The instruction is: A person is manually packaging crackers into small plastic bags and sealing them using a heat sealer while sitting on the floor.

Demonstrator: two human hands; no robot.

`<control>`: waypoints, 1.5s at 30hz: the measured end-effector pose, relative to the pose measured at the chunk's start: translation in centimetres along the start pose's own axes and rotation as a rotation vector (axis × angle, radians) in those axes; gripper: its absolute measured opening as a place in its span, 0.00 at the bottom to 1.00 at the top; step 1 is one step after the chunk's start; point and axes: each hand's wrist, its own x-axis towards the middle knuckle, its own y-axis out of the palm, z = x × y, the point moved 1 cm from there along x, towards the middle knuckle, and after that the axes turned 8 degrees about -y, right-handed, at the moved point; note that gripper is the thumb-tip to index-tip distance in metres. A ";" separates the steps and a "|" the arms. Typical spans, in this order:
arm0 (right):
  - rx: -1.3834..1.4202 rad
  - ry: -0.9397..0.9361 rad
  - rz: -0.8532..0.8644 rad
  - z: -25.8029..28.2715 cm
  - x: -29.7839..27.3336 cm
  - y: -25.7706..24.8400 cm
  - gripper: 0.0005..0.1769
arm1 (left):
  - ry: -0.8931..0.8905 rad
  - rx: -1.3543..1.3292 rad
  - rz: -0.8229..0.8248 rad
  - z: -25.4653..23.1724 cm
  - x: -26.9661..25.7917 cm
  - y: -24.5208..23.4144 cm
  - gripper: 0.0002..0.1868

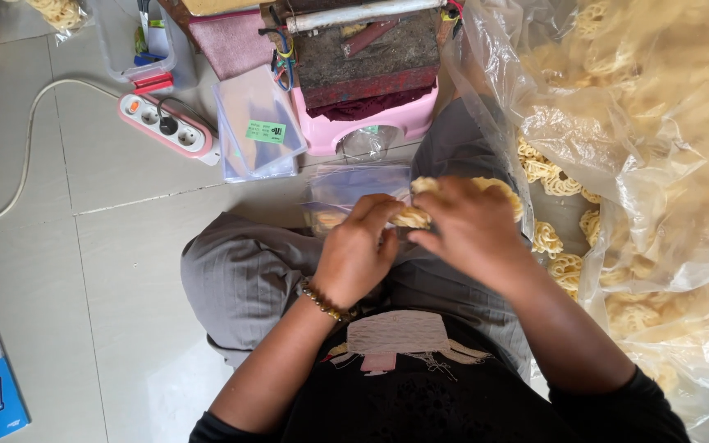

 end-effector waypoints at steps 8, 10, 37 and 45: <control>1.811 -0.056 -0.896 -2.8 -1.6 0.5 0.17 | -0.103 -0.475 0.125 0.1 0.4 0.1 0.18; 1.846 -0.094 -0.891 -1.8 -1.2 2.0 0.16 | -0.120 -0.547 0.135 0.4 0.7 0.9 0.19; 0.464 -0.267 -0.368 2.5 0.4 -4.0 0.33 | -0.131 -0.845 -0.046 0.6 -0.1 -0.2 0.27; 0.656 -0.185 -0.435 1.7 -0.9 -1.4 0.19 | 0.000 -0.671 0.059 -1.4 -0.3 -5.8 0.38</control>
